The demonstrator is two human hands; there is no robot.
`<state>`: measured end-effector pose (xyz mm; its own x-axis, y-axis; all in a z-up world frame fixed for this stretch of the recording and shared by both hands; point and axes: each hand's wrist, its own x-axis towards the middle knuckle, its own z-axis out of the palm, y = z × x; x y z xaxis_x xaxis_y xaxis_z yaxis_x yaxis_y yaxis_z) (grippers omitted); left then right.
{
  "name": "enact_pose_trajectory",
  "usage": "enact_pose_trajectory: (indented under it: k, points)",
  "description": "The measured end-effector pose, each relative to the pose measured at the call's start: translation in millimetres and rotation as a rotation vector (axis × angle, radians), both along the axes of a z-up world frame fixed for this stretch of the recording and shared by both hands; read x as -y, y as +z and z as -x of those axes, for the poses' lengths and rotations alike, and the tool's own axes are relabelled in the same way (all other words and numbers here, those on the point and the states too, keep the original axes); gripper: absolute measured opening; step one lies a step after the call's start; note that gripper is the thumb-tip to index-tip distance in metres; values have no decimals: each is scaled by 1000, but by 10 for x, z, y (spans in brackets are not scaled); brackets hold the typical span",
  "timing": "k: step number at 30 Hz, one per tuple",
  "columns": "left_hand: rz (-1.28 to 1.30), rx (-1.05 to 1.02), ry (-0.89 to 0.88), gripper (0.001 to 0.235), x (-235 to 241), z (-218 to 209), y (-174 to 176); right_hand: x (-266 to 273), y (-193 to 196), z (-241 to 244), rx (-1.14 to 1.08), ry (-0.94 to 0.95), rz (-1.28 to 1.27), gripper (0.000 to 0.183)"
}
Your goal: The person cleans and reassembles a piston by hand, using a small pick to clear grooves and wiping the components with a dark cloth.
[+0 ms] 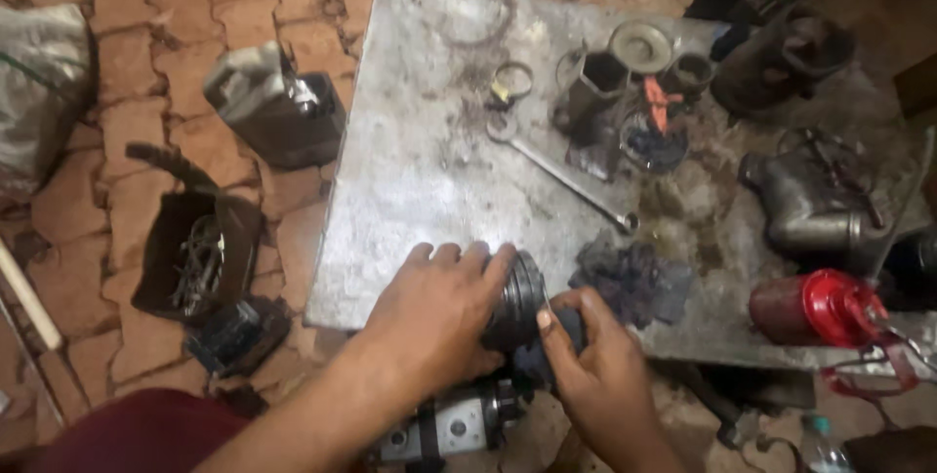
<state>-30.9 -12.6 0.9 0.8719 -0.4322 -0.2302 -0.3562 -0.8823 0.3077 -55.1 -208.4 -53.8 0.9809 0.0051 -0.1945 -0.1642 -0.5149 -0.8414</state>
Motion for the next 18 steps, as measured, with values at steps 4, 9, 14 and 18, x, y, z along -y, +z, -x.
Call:
enact_pose_trajectory:
  k: [4,9,14,18]
  points:
    - [109,242,-55,101,-33,-36,-15,23,-90,-53,71,-9,-81,17]
    - [114,146,-46,100,-60,-53,-25,38,-140,-62,71,7,-138,15]
    - [72,129,-48,112,-63,-89,-29,114,-212,-1,-204,-88,-80,18]
    - [35,44,-25,110,-66,-91,-7,139,-340,86,-12,70,-232,15]
